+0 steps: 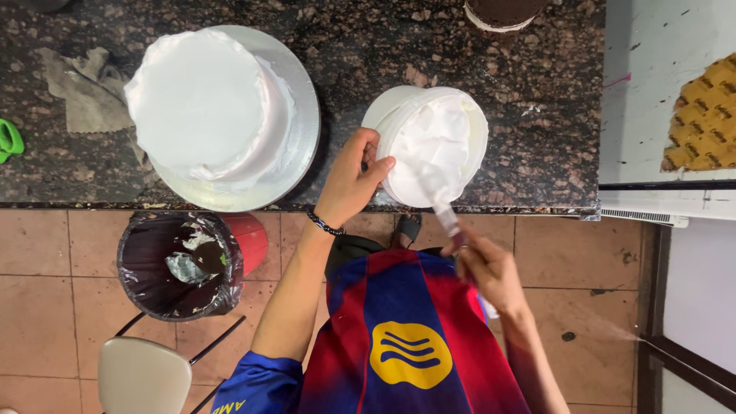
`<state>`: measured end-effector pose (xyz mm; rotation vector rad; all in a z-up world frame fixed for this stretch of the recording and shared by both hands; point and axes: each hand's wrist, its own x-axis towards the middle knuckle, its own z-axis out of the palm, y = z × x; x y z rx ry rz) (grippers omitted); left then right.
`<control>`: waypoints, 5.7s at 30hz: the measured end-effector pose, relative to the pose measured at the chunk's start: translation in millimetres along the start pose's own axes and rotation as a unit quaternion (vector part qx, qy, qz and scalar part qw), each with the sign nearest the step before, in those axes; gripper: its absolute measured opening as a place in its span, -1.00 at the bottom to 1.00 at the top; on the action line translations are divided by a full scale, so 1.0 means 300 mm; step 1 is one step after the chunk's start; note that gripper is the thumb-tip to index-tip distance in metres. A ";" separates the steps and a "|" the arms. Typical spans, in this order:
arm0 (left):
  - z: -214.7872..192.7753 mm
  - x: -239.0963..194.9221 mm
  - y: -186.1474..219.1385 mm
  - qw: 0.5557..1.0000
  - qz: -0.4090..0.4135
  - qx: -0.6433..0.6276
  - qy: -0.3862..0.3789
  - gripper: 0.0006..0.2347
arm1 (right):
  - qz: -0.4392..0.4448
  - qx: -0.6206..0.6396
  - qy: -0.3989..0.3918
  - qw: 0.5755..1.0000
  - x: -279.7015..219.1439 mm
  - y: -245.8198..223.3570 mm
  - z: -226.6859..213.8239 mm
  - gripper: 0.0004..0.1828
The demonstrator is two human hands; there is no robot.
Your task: The person uses a metal spatula to spread white frosting onto a round cake placed on a rotating stand. They repeatedly scoop frosting from a container and smooth it over the cake's surface and sides, rotating the stand to ensure even coverage.
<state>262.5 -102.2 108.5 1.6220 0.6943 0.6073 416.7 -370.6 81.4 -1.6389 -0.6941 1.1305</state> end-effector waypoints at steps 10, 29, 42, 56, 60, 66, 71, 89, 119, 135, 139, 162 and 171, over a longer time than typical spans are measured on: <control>-0.011 0.028 0.007 0.998 0.051 0.037 -0.027 -0.78 | -0.114 -0.352 0.010 0.929 0.019 -0.156 -0.078 -0.39; -0.026 0.041 -0.030 0.999 0.033 0.015 -0.007 -0.75 | -0.134 -0.373 -0.021 0.918 0.051 -0.154 -0.049 -0.44; 0.016 0.012 -0.096 0.985 -0.075 -0.145 0.048 -0.77 | 0.168 0.003 -0.089 0.982 0.056 -0.149 -0.090 -0.44; -0.163 -0.319 -0.470 0.861 -0.111 -0.496 -0.025 -0.88 | 0.093 -0.003 -0.067 0.993 0.262 -0.352 0.007 -0.41; -0.387 -0.426 -0.517 0.802 -0.177 -0.557 0.124 -0.75 | 0.085 -0.178 -0.100 0.975 0.418 -0.618 0.052 -0.42; -0.692 -0.442 -0.485 0.761 -0.138 -0.619 0.135 -0.74 | 0.085 -0.534 -0.317 0.780 0.800 -1.122 0.416 -0.40; -0.739 -0.377 -0.511 0.871 -0.034 -0.483 0.080 -0.64 | -0.017 -0.752 -0.439 0.492 1.020 -1.328 0.966 -0.35; -0.880 -0.286 -0.528 0.928 -0.057 -0.359 0.079 -0.79 | -0.370 -0.853 -0.367 -0.037 0.669 -1.178 1.490 -0.45; -0.860 -0.252 -0.505 0.895 -0.109 -0.411 0.139 -0.81 | -0.386 -0.799 -0.461 -0.018 0.658 -1.180 1.416 -0.46; -0.917 -0.208 -0.481 0.910 -0.101 -0.378 0.140 -0.78 | -0.350 -0.864 -0.361 -0.030 0.750 -1.199 1.412 -0.42; -0.882 -0.254 -0.507 0.916 -0.076 -0.373 0.124 -0.78 | -0.358 -0.855 -0.372 0.046 0.758 -1.218 1.401 -0.39; -0.662 -0.389 -0.489 0.931 -0.009 -0.363 -0.022 -0.67 | -0.099 -0.797 -0.434 0.407 1.142 -1.233 1.051 -0.20; -0.848 -0.279 -0.514 0.885 -0.086 -0.440 0.125 -0.73 | -0.162 -0.893 -0.416 -0.058 0.740 -1.183 1.427 -0.17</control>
